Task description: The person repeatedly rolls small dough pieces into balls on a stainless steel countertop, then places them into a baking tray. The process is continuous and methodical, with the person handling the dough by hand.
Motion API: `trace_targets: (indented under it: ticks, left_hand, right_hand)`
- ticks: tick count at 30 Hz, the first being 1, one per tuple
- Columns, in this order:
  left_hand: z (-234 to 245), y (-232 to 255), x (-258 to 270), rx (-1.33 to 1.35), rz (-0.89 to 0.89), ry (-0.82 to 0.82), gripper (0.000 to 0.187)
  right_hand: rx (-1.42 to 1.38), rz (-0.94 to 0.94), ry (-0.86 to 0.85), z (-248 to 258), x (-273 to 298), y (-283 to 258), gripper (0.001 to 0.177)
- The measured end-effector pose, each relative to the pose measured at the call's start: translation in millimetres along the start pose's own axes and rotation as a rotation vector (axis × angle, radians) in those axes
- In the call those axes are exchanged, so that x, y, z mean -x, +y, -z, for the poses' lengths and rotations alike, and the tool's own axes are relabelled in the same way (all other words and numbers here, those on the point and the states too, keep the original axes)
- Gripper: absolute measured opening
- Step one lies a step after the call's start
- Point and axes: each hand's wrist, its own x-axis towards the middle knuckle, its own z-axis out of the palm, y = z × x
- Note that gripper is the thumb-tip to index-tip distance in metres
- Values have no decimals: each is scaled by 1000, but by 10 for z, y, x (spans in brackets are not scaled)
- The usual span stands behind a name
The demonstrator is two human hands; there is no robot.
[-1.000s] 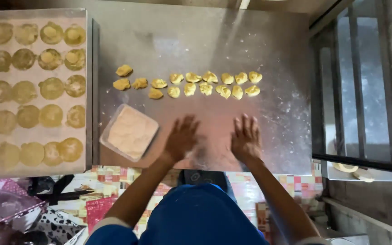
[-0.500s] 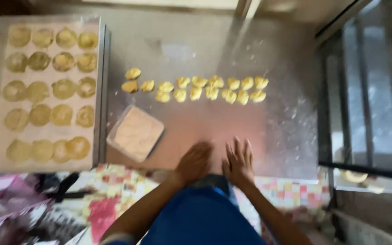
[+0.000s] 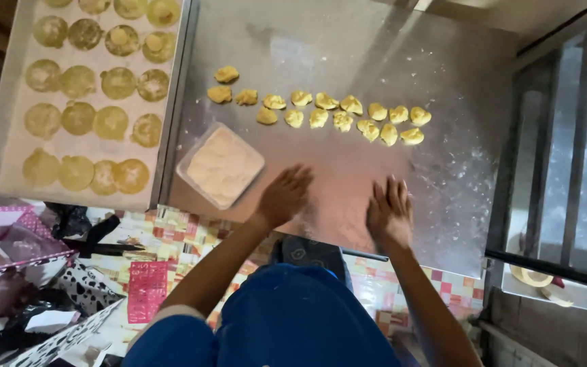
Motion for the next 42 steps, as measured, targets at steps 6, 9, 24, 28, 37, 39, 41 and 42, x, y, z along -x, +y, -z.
trace_targets:
  ticks: [6,9,24,28,37,39,41,42]
  left_hand:
    - [16,781,-61,149,-46,159,43]
    - [-1388,-333,271,35,-39,161,57]
    - [-16,389,422,458,37,129,54]
    - [-487,369,-90,322,-132,269,46]
    - [-396,350,-78,298,-63,250,47]
    - [-1052,-164,-140,150,-246,105,32]
    - [-580,-197,209,-20,-128,199,35]
    - [-338,-265,333,-191,-16,292,37]
  right_hand:
    - [-142,66,-17,-339,229,-543,54]
    - [108,131,21,-337,-54,-32,55]
    - [-10,-4,-77,-320,902,-272,66]
    - [-138,72,-30,-548,200,-178,55]
    - [-209,29,-58,-632,381,-293,57]
    - [-246,10,-70,-1183,302,47,55]
    - [-120,83,-36,-453,343,116,55]
    - [9,147,5,-114,310,156,56]
